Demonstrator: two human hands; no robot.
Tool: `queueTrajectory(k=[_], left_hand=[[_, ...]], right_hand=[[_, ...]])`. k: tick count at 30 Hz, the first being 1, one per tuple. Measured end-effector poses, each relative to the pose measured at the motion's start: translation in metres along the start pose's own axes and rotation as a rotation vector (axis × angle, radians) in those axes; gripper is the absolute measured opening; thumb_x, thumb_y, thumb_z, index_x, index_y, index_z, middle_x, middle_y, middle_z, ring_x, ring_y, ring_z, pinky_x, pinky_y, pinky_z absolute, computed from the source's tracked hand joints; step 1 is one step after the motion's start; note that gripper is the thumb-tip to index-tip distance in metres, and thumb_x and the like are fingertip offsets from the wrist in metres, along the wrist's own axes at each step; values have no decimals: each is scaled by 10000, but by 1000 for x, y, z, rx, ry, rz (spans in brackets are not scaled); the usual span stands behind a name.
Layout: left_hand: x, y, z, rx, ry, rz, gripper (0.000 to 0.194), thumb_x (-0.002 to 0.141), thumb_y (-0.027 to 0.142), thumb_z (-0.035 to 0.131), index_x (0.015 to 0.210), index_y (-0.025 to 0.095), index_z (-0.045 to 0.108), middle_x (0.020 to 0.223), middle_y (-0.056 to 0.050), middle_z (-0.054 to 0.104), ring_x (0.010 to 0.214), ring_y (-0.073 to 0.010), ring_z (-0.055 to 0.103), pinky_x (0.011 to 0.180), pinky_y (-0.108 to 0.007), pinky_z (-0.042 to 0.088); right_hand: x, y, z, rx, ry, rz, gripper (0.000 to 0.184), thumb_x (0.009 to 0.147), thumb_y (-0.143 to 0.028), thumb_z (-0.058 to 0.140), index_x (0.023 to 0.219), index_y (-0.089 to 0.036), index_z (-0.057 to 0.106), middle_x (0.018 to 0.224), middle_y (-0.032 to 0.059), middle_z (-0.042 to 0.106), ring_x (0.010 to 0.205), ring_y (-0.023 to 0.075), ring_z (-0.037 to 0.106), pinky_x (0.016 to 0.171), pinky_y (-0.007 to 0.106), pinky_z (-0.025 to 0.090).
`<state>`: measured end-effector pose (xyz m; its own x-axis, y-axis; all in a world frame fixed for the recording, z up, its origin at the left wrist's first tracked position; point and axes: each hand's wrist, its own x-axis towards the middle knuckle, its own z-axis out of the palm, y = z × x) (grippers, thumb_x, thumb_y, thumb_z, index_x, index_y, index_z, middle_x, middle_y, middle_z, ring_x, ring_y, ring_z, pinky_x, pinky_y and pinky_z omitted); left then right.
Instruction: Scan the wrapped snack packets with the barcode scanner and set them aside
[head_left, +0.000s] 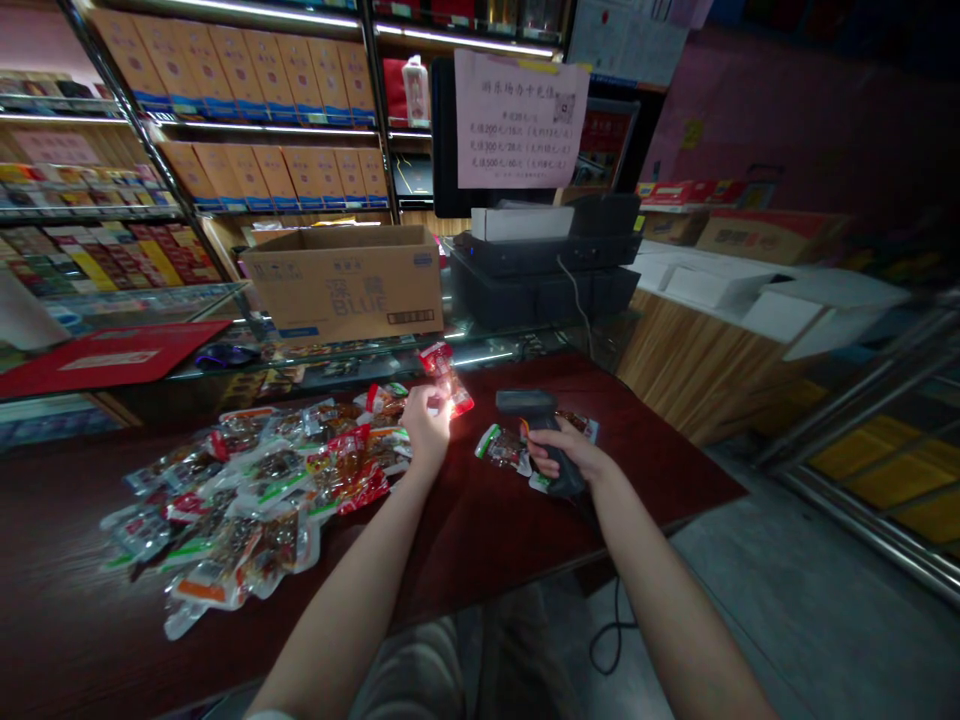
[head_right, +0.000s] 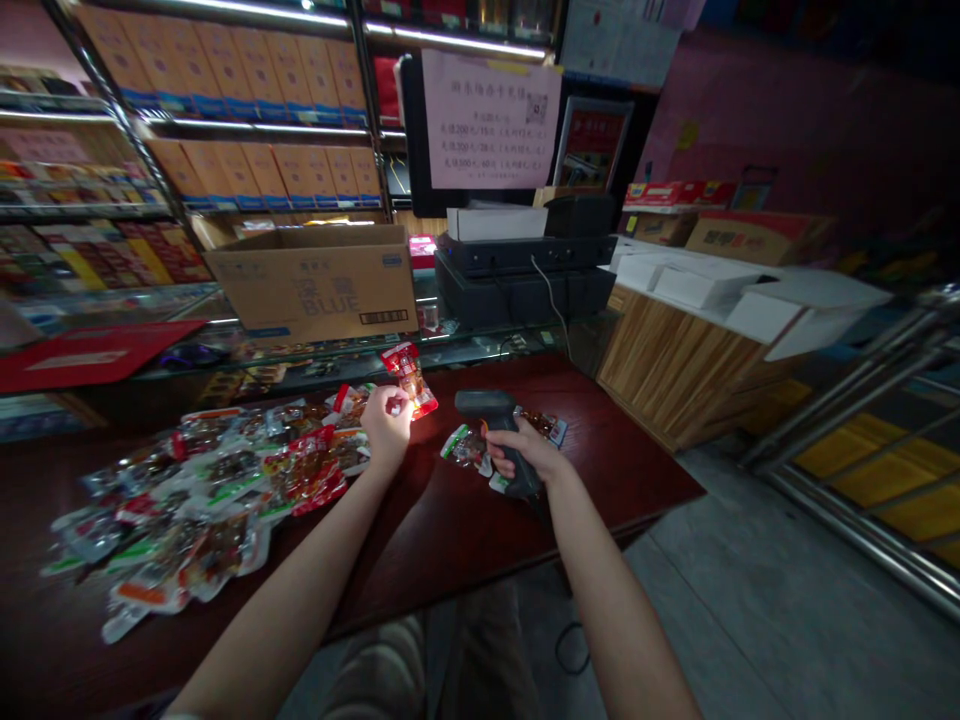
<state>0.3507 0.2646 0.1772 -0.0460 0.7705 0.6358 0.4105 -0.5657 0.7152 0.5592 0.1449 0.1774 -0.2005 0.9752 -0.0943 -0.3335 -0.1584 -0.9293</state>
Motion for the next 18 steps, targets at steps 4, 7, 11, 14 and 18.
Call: queueTrajectory(k=[4, 7, 11, 14, 18], left_hand=[[1, -4, 0, 19, 6, -1, 101, 761, 107, 571, 727, 202, 573, 784, -27, 609, 737, -159, 578, 743, -280, 459], [1, -6, 1, 22, 11, -17, 101, 753, 105, 574, 728, 204, 574, 769, -18, 599, 734, -152, 576, 734, -270, 461], [6, -6, -4, 3, 7, 16, 114, 737, 88, 540, 733, 195, 579, 764, -18, 591, 723, -150, 570, 716, -263, 460], [16, -5, -15, 99, -111, 66, 137, 729, 78, 512, 739, 184, 598, 797, -37, 598, 771, -170, 585, 755, -284, 466], [31, -3, -38, 361, -354, 67, 158, 741, 85, 499, 764, 169, 630, 845, -72, 617, 827, -207, 602, 790, -314, 471]], right_hand=[[-1, -3, 2, -8, 20, -3, 296, 748, -335, 735, 899, -171, 540, 534, -86, 486, 345, 46, 397, 352, 174, 293], [-2, -6, 5, -6, 43, -12, 319, 741, -340, 733, 934, -179, 537, 533, -87, 494, 342, 46, 392, 352, 170, 286], [-3, -7, 7, 11, 72, -24, 323, 721, -334, 741, 914, -182, 531, 522, -87, 495, 338, 43, 375, 341, 166, 285], [-3, -7, 5, 31, 97, -47, 302, 724, -321, 737, 890, -182, 526, 525, -85, 491, 339, 41, 369, 332, 165, 289], [-2, -5, -3, 65, 101, -68, 288, 741, -313, 723, 908, -180, 530, 531, -84, 483, 342, 39, 364, 332, 164, 291]])
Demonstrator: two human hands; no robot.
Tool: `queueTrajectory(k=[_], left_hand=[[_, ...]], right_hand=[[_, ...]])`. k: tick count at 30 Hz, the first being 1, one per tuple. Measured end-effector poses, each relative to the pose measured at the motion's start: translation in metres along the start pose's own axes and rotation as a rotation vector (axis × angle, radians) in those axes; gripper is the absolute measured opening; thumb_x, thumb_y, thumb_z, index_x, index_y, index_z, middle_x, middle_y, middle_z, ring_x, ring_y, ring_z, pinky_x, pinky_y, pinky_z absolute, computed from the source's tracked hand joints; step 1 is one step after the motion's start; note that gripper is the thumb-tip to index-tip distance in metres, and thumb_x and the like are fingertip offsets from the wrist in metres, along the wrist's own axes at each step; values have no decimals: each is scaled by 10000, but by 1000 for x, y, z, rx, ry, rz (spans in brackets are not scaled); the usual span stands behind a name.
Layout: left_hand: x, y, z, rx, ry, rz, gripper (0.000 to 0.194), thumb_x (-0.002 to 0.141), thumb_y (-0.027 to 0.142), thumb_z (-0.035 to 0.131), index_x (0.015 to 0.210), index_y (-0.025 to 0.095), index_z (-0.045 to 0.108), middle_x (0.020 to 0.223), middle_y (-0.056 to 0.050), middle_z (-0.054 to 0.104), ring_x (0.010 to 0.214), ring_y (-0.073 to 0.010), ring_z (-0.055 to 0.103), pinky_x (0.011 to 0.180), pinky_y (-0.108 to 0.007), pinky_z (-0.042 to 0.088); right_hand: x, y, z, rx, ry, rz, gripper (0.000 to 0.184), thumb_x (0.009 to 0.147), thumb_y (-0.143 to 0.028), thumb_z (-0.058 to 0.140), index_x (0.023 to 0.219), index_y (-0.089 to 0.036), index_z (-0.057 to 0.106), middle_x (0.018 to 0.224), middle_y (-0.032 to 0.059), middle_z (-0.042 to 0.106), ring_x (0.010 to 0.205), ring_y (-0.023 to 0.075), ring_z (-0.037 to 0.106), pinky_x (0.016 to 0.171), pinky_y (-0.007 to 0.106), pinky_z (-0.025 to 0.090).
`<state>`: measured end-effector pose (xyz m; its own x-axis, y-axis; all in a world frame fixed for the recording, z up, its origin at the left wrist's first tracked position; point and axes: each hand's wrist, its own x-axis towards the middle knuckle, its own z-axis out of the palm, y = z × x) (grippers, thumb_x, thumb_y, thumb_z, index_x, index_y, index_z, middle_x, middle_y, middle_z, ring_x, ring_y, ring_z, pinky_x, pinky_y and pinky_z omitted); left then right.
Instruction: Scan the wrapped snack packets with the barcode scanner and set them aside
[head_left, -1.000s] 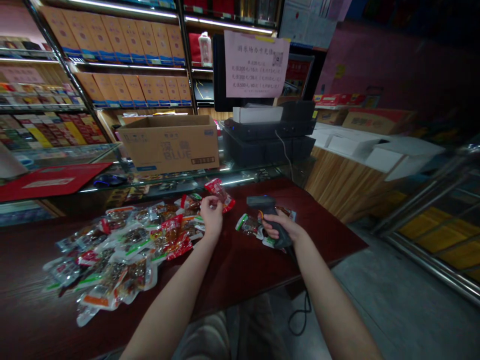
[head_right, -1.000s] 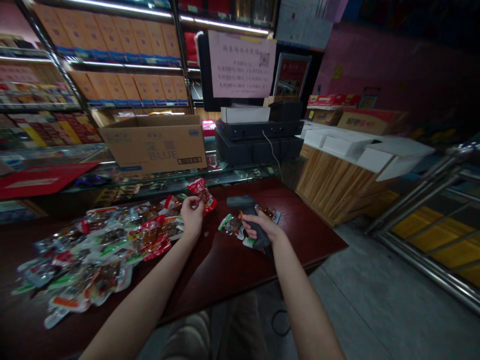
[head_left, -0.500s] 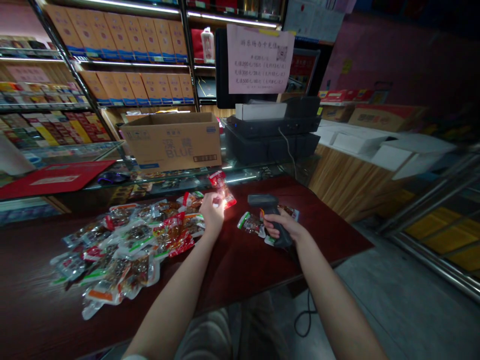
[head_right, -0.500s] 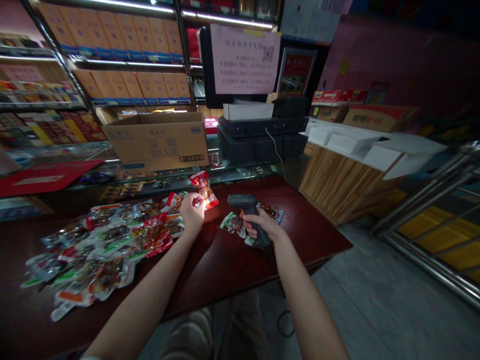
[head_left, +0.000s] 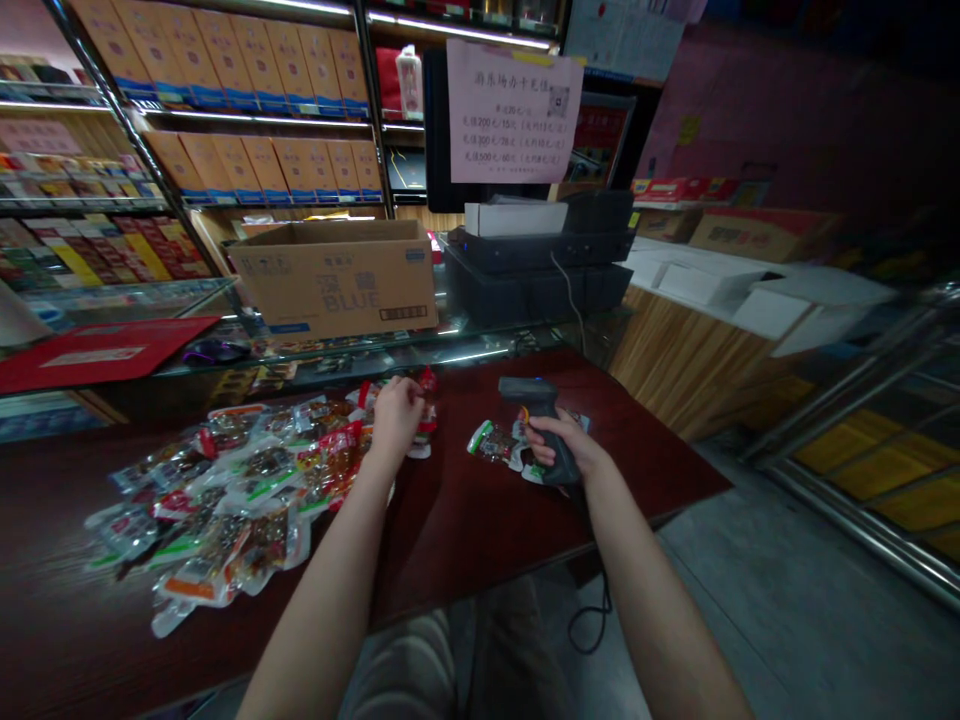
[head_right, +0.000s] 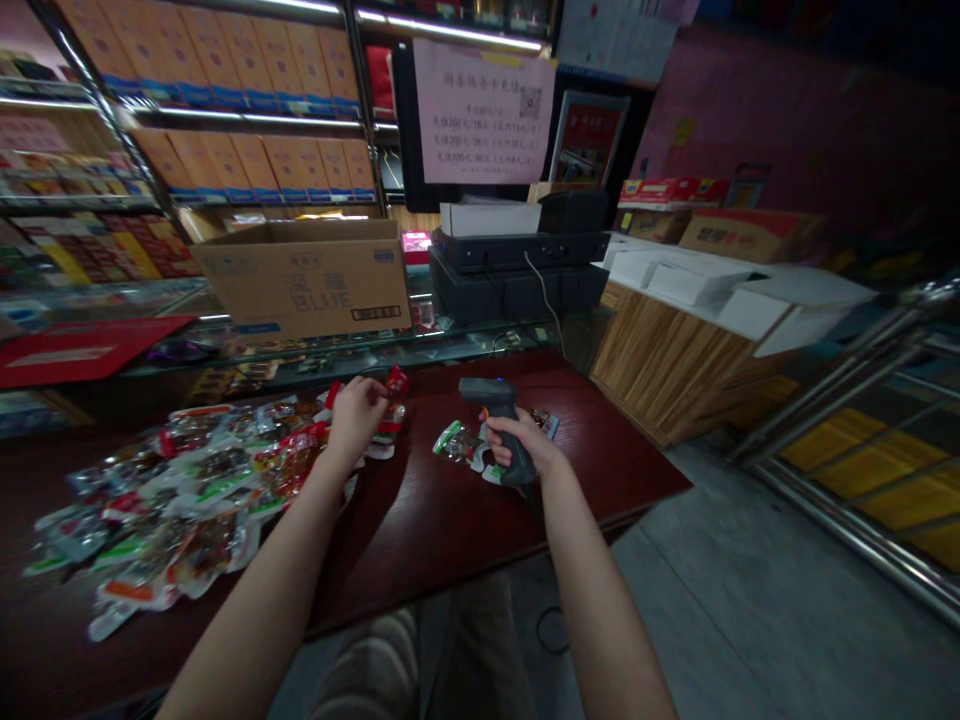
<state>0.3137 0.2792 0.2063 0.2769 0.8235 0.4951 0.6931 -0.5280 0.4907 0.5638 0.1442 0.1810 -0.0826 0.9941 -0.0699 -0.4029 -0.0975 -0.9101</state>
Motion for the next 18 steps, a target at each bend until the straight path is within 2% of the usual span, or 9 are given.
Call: queueTrajectory(k=[2, 4, 8, 11, 13, 15, 18], left_hand=[[-1, -1, -11, 147, -78, -18, 186, 766, 93, 484, 803, 161, 653, 896, -100, 632, 866, -232, 606, 813, -337, 469], [-4, -1, -17, 320, -93, -38, 249, 809, 108, 448, 895, 151, 678, 992, -143, 638, 947, -279, 599, 830, -381, 466], [-13, 0, -16, 586, -111, -88, 342, 859, 163, 430, 1096, 113, 671, 1172, -226, 607, 1109, -392, 544, 906, -525, 422], [-16, -1, -5, 568, -175, 58, 391, 889, 216, 441, 1220, 145, 637, 1372, -202, 536, 1306, -378, 431, 1088, -579, 258], [-18, -3, 3, 511, -266, 128, 404, 909, 289, 453, 1264, 194, 622, 1442, -156, 501, 1369, -365, 374, 1134, -591, 171], [-21, -5, 9, 479, -333, 83, 413, 915, 374, 463, 1251, 212, 640, 1437, -143, 516, 1366, -404, 372, 1119, -644, 142], [-25, -7, 12, 489, -259, -2, 441, 914, 428, 461, 1187, 166, 687, 1419, -173, 526, 1367, -481, 330, 1091, -711, 75]], right_hand=[[1, 1, -3, 10, -3, 1, 289, 746, -314, 721, 920, -178, 534, 536, -83, 481, 345, 39, 366, 334, 164, 292], [1, 2, -5, 13, -4, 0, 286, 748, -315, 721, 914, -177, 534, 544, -80, 483, 351, 39, 372, 336, 164, 292], [1, 1, -5, 14, -24, 6, 280, 749, -324, 722, 889, -183, 525, 549, -80, 478, 356, 40, 372, 342, 167, 292], [0, -1, -5, 16, -32, 5, 279, 756, -330, 712, 901, -185, 524, 550, -84, 473, 353, 39, 363, 343, 166, 288], [-1, -1, -5, 22, -33, 3, 285, 752, -328, 712, 912, -181, 528, 550, -83, 476, 354, 41, 366, 341, 166, 289], [-2, -2, -4, 29, -32, 3, 283, 747, -324, 715, 904, -180, 528, 547, -80, 477, 354, 43, 369, 338, 167, 289], [-2, -2, -4, 33, -15, 3, 272, 748, -317, 717, 884, -183, 524, 543, -74, 484, 354, 45, 368, 332, 167, 289]])
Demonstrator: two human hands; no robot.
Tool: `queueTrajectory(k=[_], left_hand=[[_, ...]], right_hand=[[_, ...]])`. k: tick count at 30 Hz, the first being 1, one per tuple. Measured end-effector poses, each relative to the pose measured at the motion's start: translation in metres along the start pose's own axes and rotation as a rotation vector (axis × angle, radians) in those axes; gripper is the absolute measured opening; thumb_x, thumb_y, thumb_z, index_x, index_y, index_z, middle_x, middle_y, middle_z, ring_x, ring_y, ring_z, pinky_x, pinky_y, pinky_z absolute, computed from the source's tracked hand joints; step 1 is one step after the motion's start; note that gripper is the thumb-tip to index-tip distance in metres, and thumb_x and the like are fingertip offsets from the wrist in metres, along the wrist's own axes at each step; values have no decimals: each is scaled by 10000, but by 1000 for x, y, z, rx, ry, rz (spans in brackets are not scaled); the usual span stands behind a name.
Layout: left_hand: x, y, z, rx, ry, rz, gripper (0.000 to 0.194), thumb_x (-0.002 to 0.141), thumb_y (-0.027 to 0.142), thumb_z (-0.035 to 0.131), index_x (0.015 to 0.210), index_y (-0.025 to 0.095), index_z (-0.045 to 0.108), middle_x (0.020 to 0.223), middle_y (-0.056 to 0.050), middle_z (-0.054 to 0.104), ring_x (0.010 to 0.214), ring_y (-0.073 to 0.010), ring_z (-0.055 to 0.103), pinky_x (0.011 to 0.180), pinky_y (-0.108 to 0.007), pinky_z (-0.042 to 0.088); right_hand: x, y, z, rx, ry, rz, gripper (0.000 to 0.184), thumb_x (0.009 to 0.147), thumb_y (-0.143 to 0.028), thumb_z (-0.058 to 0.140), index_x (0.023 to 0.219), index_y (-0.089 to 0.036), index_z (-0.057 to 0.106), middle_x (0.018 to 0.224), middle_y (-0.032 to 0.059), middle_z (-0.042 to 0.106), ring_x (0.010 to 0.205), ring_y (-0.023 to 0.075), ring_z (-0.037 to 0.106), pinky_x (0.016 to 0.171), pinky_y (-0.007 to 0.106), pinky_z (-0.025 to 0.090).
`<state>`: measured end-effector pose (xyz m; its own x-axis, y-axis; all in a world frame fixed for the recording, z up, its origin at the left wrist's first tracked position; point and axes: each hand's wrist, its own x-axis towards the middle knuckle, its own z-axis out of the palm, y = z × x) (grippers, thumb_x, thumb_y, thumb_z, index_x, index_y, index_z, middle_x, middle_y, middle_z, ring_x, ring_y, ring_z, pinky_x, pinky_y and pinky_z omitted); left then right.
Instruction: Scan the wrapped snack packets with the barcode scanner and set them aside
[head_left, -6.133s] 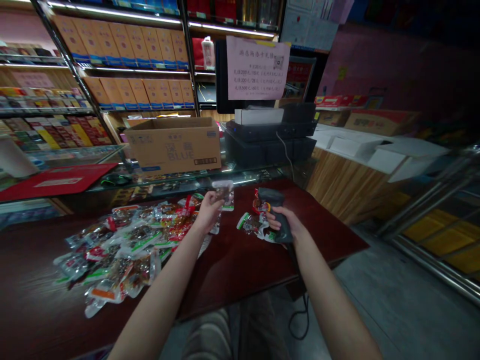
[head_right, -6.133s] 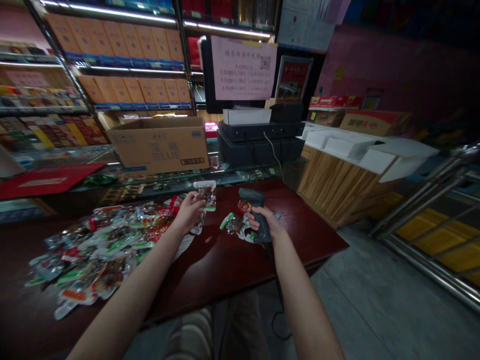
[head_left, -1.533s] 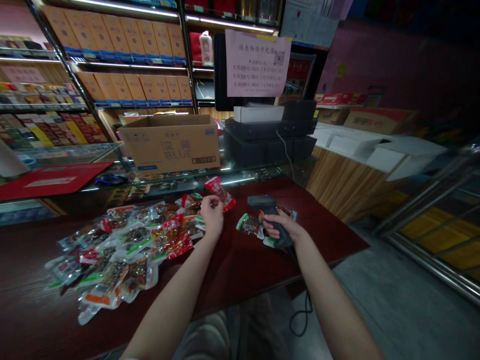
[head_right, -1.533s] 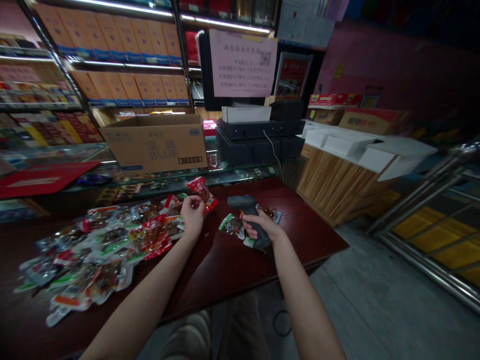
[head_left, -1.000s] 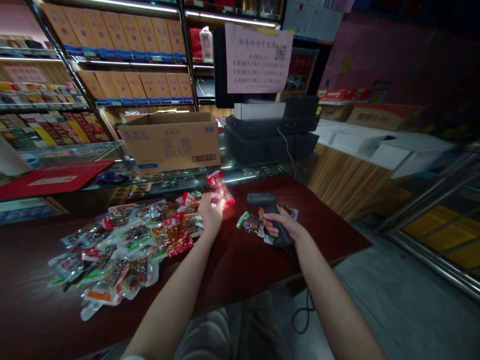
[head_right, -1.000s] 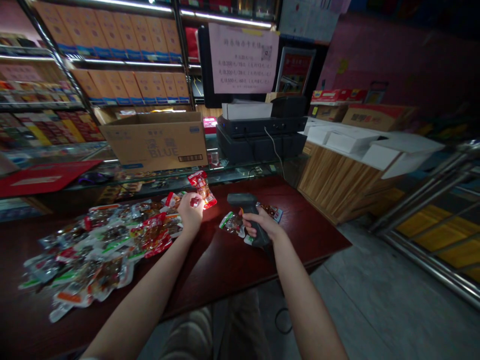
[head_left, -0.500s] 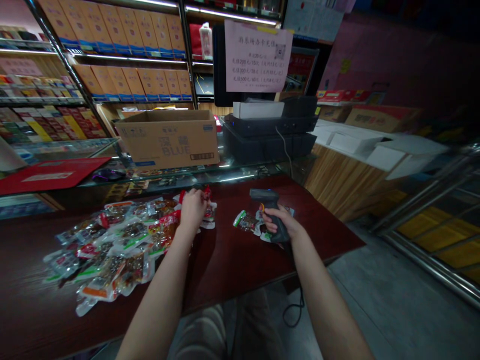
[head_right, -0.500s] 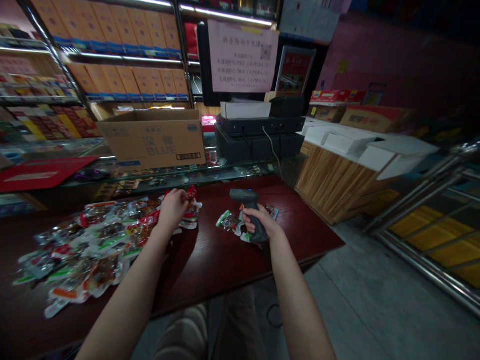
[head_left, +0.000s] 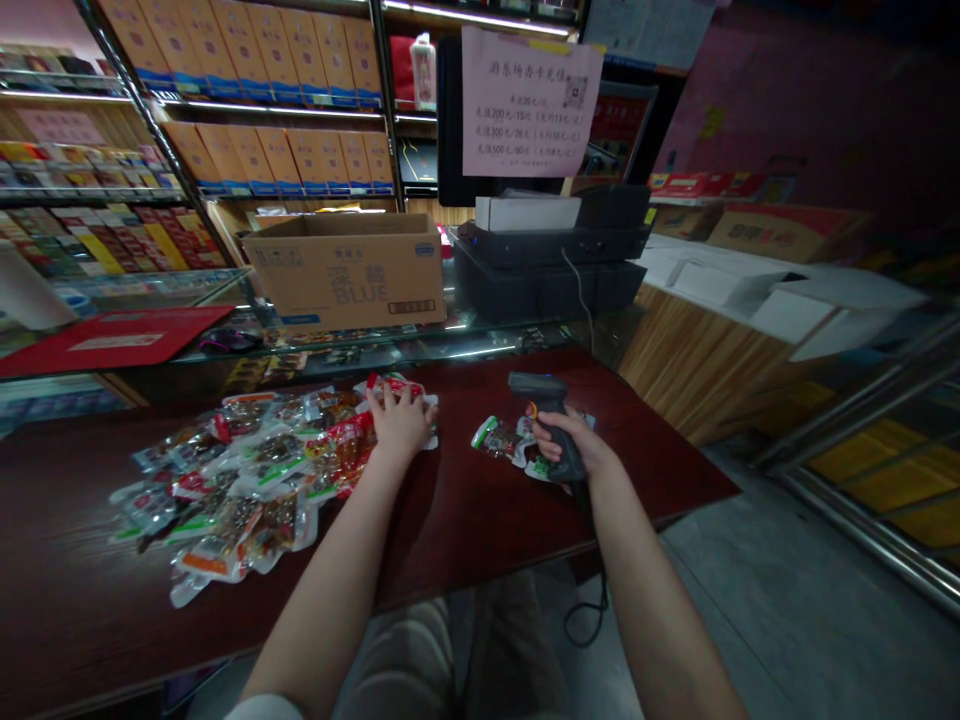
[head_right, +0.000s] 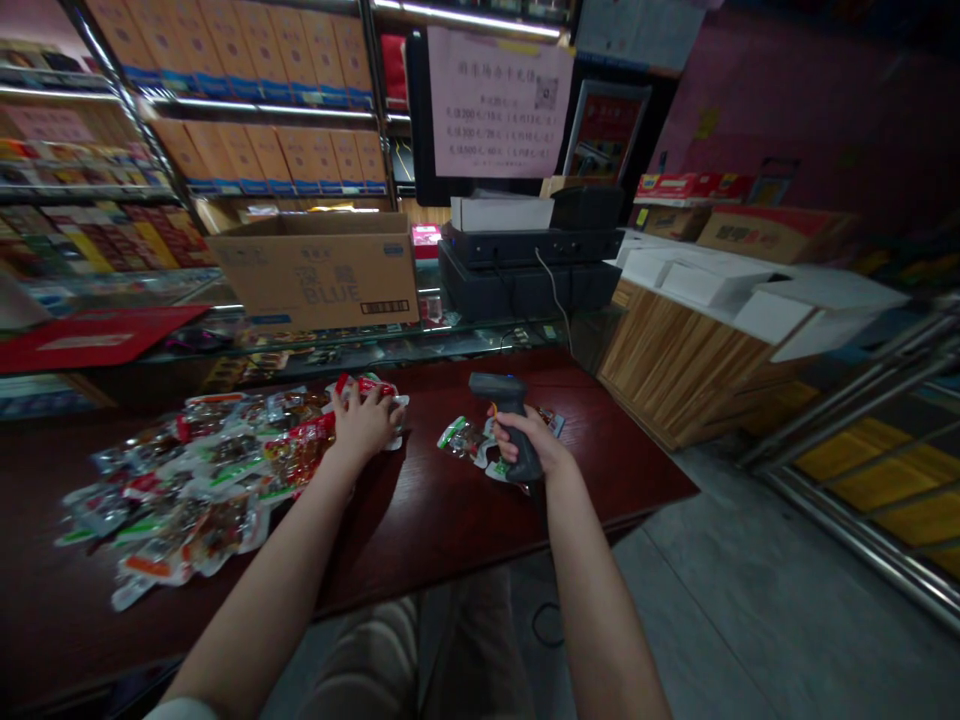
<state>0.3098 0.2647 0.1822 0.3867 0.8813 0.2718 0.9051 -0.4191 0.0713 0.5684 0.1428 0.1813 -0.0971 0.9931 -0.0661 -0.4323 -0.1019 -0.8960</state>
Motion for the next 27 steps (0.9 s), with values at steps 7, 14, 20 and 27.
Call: queueTrajectory(k=[7, 14, 20, 27], left_hand=[[-7, 36, -4, -111, 149, 156, 426, 915, 385, 493, 1245, 150, 628, 1395, -192, 540, 1410, -401, 311, 1133, -670, 1], [-16, 74, 10, -390, -130, 439, 535, 921, 464, 491, 1375, 181, 477, 1407, -123, 536, 1326, -261, 452, 1167, -485, 217], [-14, 71, 21, -367, -204, 423, 672, 774, 530, 671, 1317, 170, 507, 1250, -154, 553, 1190, -348, 503, 1004, -487, 397], [-1, 59, 21, -915, -54, 237, 418, 681, 228, 724, 1019, 207, 480, 1022, -29, 560, 968, -196, 582, 932, -382, 468]], right_hand=[[-2, -7, -5, 58, 11, -48, 265, 764, -330, 702, 901, -184, 527, 537, -77, 479, 343, 37, 342, 324, 159, 282], [-25, -10, -30, 15, 86, -71, 272, 797, -330, 689, 957, -195, 515, 551, -78, 483, 353, 45, 358, 332, 167, 304], [-37, 5, -42, 46, 78, -91, 263, 814, -347, 661, 968, -208, 500, 556, -84, 468, 348, 41, 339, 329, 162, 300], [-42, 10, -45, 94, 109, -112, 269, 802, -339, 675, 970, -202, 517, 554, -82, 461, 359, 48, 330, 340, 172, 304]])
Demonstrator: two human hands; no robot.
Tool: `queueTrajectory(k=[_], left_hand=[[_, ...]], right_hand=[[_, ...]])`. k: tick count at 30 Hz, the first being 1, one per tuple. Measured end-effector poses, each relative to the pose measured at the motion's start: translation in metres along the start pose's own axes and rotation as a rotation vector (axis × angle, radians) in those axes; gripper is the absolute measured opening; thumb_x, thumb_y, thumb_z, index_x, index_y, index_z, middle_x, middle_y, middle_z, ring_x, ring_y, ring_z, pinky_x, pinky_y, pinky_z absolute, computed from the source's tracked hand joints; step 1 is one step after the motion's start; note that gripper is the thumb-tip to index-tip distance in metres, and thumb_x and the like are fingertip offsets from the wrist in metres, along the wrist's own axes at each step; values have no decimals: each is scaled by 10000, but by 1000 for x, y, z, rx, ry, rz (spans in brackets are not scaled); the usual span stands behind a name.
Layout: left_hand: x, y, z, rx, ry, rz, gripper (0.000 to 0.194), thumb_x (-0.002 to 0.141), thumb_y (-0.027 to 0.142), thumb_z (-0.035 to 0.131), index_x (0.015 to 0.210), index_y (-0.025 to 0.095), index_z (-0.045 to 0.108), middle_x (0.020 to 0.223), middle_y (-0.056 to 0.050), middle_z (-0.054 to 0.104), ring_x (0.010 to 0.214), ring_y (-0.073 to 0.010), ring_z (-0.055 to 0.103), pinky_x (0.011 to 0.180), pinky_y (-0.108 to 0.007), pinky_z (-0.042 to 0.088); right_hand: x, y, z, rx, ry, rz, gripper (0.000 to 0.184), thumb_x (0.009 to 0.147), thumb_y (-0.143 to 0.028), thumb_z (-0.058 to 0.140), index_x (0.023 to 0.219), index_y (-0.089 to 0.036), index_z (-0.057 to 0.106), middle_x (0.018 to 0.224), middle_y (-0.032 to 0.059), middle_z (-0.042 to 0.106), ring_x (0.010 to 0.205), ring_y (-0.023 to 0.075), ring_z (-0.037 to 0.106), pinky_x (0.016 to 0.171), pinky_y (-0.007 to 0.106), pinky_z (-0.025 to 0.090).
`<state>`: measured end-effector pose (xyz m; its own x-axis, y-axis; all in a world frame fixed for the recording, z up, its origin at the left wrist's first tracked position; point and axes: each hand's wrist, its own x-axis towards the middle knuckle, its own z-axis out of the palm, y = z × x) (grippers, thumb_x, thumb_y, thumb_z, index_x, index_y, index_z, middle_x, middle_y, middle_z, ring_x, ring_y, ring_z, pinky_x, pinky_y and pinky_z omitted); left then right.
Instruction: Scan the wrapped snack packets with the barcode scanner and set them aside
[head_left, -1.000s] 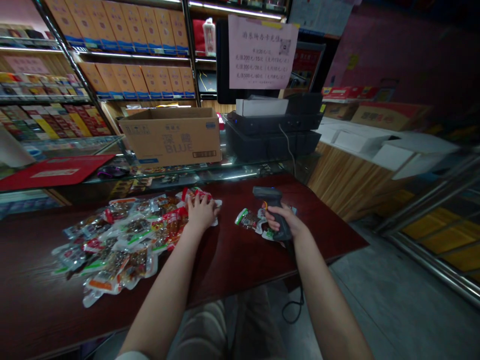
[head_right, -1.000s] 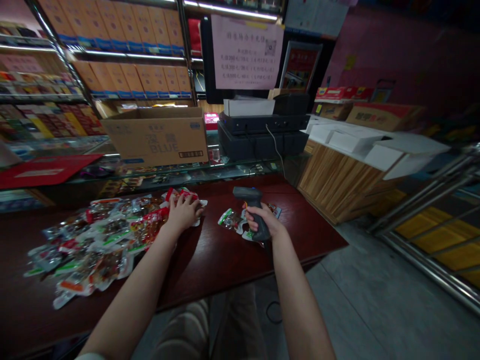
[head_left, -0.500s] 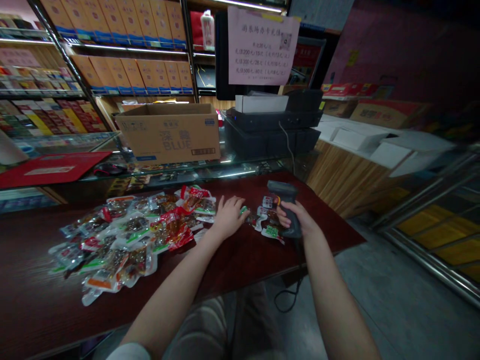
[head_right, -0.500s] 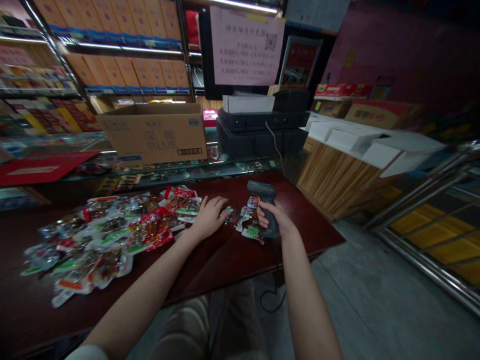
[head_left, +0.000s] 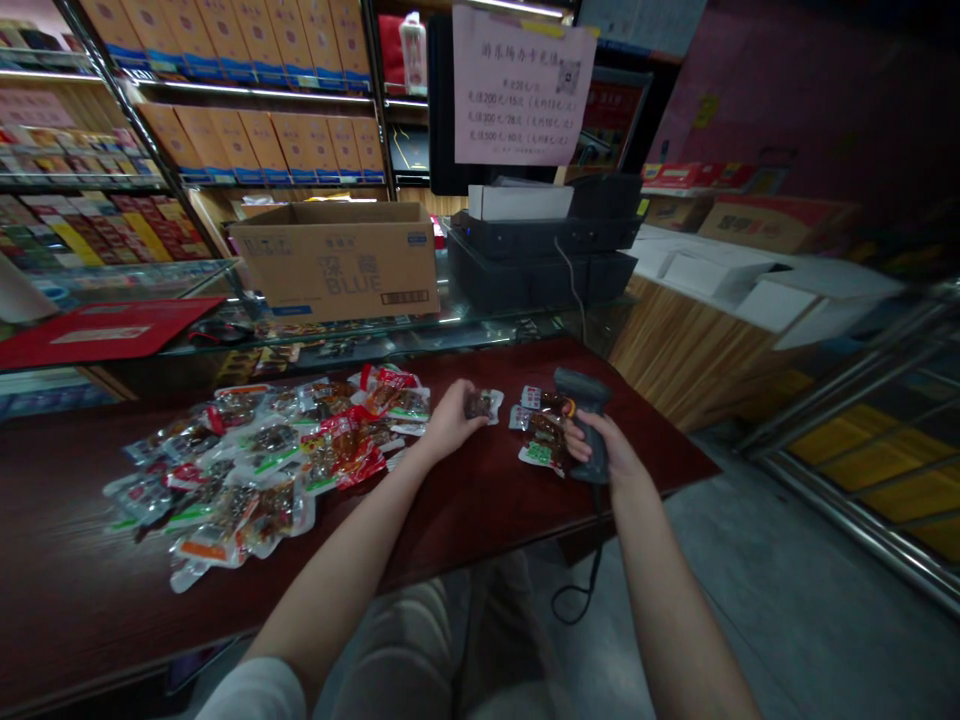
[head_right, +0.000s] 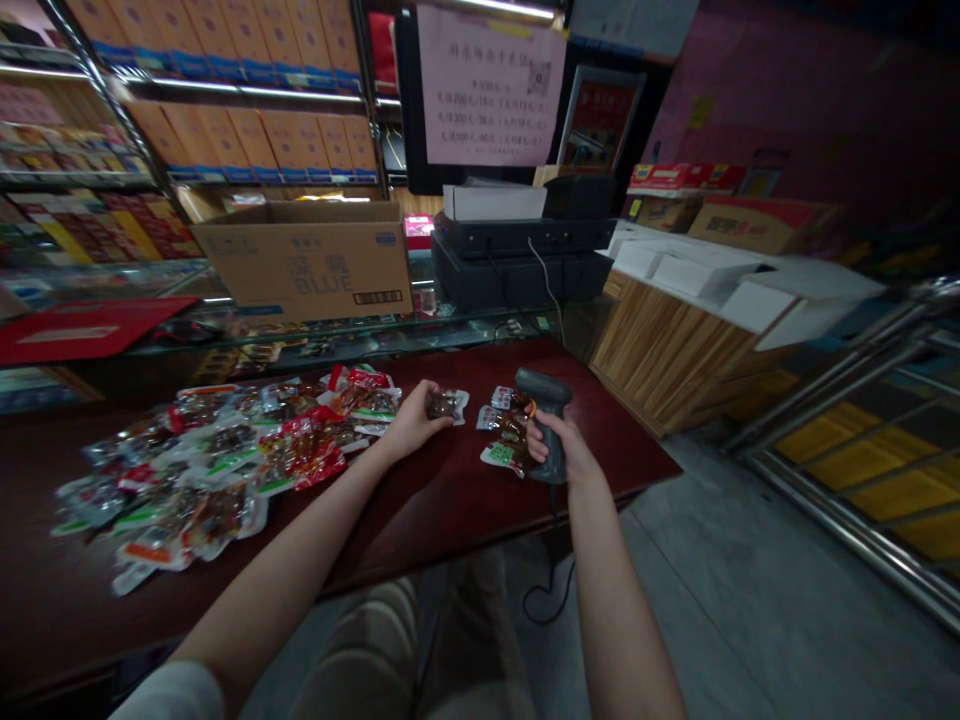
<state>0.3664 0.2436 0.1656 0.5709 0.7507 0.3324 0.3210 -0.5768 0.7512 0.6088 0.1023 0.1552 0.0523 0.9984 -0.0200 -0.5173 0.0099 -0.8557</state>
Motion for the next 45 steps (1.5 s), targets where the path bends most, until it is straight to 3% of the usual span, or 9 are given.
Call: queueTrajectory(k=[3, 7, 10, 12, 16, 19, 22, 28, 45], left_hand=[[3, 3, -6, -460, 21, -77, 407, 667, 182, 665, 1016, 215, 457, 990, -5, 580, 907, -170, 616, 907, -402, 505], [5, 8, -19, -934, -56, -134, 461, 642, 165, 643, 1082, 218, 518, 1166, -53, 595, 980, -212, 651, 874, -459, 555], [8, 5, -29, -923, -17, -137, 627, 647, 174, 697, 1245, 240, 524, 1207, -71, 601, 991, -223, 658, 875, -456, 570], [11, -1, -32, -878, 97, -158, 709, 647, 190, 730, 1311, 249, 489, 1227, -82, 594, 961, -216, 661, 817, -424, 595], [17, -16, -34, -847, 310, -221, 564, 656, 273, 764, 1160, 185, 528, 1076, -68, 638, 839, -169, 662, 678, -318, 602], [18, -21, -37, -867, 303, -245, 426, 693, 365, 757, 1004, 158, 553, 867, -37, 660, 696, -134, 651, 640, -282, 581], [17, -19, -41, -943, 317, -249, 400, 722, 405, 744, 984, 176, 546, 854, -30, 669, 720, -151, 674, 724, -347, 593], [16, -13, -37, -1075, 370, -279, 250, 733, 159, 691, 898, 182, 504, 881, -9, 667, 855, -135, 688, 980, -434, 522], [23, -30, -22, -977, 389, -270, 365, 665, 111, 687, 966, 191, 498, 1016, -23, 657, 945, -136, 659, 985, -393, 503]], right_hand=[[0, 0, 1, 7, 24, 1, 270, 796, -342, 684, 961, -199, 526, 553, -82, 456, 356, 45, 319, 338, 172, 290], [1, 0, 8, -21, 28, 4, 279, 783, -356, 694, 943, -205, 524, 553, -83, 448, 354, 48, 311, 334, 180, 280], [6, -3, 19, -43, 5, 14, 291, 775, -357, 703, 941, -206, 517, 554, -85, 448, 355, 49, 319, 335, 182, 285], [11, -7, 28, -50, -11, 20, 293, 770, -354, 707, 933, -206, 514, 555, -86, 453, 355, 45, 326, 336, 174, 282], [28, -10, 45, -67, -40, 41, 278, 768, -347, 700, 914, -199, 516, 556, -83, 468, 359, 41, 339, 342, 164, 279], [43, -7, 56, -93, -64, 53, 286, 766, -349, 698, 929, -190, 525, 548, -82, 471, 356, 41, 345, 346, 163, 282], [51, 1, 64, -114, -93, 80, 314, 761, -357, 702, 962, -183, 536, 548, -84, 474, 357, 44, 352, 346, 168, 293], [49, 8, 71, -130, -98, 97, 305, 763, -360, 699, 956, -186, 541, 553, -85, 472, 355, 40, 354, 349, 166, 302], [36, 9, 77, -136, -102, 99, 281, 758, -352, 699, 915, -182, 539, 527, -83, 475, 339, 42, 345, 335, 174, 284]])
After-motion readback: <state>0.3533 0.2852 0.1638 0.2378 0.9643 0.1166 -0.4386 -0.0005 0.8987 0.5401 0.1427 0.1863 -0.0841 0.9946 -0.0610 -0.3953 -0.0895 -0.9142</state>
